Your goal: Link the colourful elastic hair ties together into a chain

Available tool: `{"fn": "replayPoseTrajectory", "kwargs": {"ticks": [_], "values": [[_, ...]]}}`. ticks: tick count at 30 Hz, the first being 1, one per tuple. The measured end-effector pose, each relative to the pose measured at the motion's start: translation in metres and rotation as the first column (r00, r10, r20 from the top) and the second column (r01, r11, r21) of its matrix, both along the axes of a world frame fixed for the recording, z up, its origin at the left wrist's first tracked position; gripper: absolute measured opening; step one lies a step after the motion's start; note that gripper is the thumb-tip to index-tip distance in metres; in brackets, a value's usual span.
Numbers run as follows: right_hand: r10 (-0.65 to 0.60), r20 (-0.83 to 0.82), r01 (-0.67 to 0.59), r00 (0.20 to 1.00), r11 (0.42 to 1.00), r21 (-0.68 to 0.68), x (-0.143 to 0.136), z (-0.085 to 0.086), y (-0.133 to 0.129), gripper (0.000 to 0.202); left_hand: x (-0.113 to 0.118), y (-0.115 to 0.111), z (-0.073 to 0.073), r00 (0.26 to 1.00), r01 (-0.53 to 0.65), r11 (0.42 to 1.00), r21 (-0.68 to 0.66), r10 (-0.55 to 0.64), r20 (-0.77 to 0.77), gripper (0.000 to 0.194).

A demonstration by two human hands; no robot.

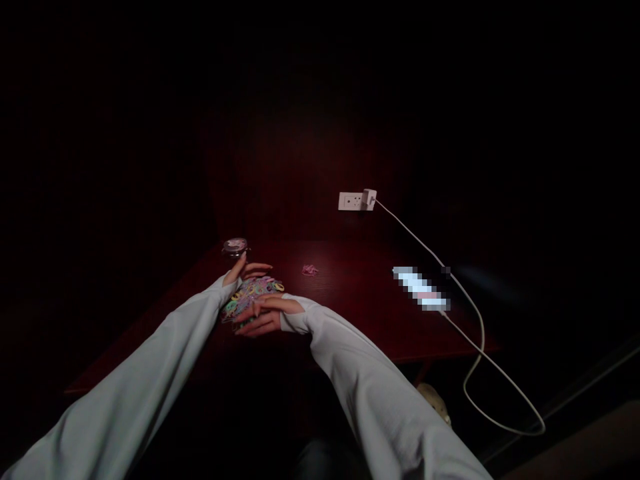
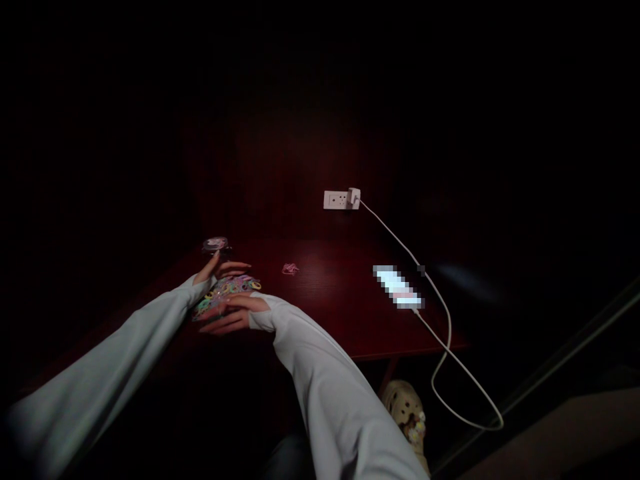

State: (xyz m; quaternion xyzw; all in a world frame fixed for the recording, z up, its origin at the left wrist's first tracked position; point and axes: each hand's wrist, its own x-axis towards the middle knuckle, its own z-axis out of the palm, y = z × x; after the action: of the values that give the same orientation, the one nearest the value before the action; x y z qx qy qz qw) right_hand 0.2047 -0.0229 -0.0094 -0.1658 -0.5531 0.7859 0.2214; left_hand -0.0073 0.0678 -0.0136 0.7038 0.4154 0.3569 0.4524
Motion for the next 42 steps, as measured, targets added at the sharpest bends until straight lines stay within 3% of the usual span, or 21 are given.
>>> {"fn": "replayPoseTrajectory", "kwargs": {"ticks": [2,3,5,10,13,19,21,25,30,32,34,35,36,38,42], "values": [[0.204,0.047,-0.203,0.978,0.979,-0.031,0.002,0.001,-0.005,0.031,-0.002,0.003,0.000,1.000,0.012,1.000,-0.004,-0.012,-0.010,0.118],[0.238,0.057,-0.236,0.970,0.971,-0.036,0.002,0.002,-0.007,0.029,-0.003,0.004,0.000,1.000,0.003,1.000,-0.002,-0.003,-0.006,0.118],[0.186,0.042,-0.184,0.982,0.982,-0.033,0.003,0.002,-0.009,0.028,-0.004,0.006,0.000,1.000,-0.031,1.000,0.003,0.031,0.001,0.118],[-0.084,-0.027,0.083,0.996,0.996,-0.032,0.002,0.005,-0.009,0.025,-0.002,0.007,-0.001,0.988,-0.155,0.987,0.033,0.156,-0.008,0.115],[-0.106,-0.043,0.104,0.993,0.994,-0.037,0.004,0.008,-0.010,0.025,-0.002,0.007,0.000,0.971,-0.241,0.967,0.082,0.238,0.035,0.109],[0.190,-0.041,-0.192,0.981,0.979,-0.073,0.001,0.002,-0.008,0.028,-0.014,0.012,0.008,0.927,-0.372,0.915,0.157,0.360,0.102,0.096],[0.211,0.011,-0.209,0.977,0.972,-0.110,-0.002,-0.004,-0.005,0.028,-0.019,0.014,0.010,0.906,-0.419,0.894,0.156,0.402,0.129,0.091],[-0.035,-0.034,0.032,0.999,0.995,-0.092,-0.002,-0.008,0.000,0.021,-0.021,0.015,0.011,0.882,-0.464,0.871,0.161,0.440,0.168,0.083],[-0.275,-0.084,0.267,0.958,0.959,-0.098,0.004,0.002,0.009,0.022,-0.001,0.001,0.007,0.876,-0.483,0.828,0.285,0.450,0.177,0.080],[-0.493,-0.016,0.492,0.870,0.870,-0.031,0.006,0.004,0.016,0.026,0.011,-0.012,0.007,0.911,-0.409,0.811,0.418,0.387,0.140,0.075],[-0.727,0.043,0.712,0.685,0.681,0.173,0.008,0.003,0.022,0.030,0.022,-0.026,0.010,0.949,-0.272,0.779,0.566,0.315,0.022,0.065],[-0.805,0.050,0.755,0.591,0.574,0.316,0.009,0.001,0.023,0.031,0.027,-0.033,0.012,0.957,-0.200,0.758,0.621,0.288,-0.043,0.061],[-0.855,0.045,0.747,0.517,0.477,0.464,0.010,0.000,0.023,0.031,0.031,-0.039,0.014,0.957,-0.139,0.739,0.659,0.271,-0.102,0.058],[-0.890,0.027,0.620,0.455,0.339,0.708,0.012,-0.001,0.021,0.026,0.037,-0.049,0.018,0.945,-0.045,0.708,0.705,0.259,-0.200,0.054],[-0.892,0.039,0.378,0.449,0.230,0.897,0.014,0.001,0.011,0.015,0.044,-0.053,0.019,0.911,0.060,0.698,0.714,0.254,-0.325,0.047]]}}
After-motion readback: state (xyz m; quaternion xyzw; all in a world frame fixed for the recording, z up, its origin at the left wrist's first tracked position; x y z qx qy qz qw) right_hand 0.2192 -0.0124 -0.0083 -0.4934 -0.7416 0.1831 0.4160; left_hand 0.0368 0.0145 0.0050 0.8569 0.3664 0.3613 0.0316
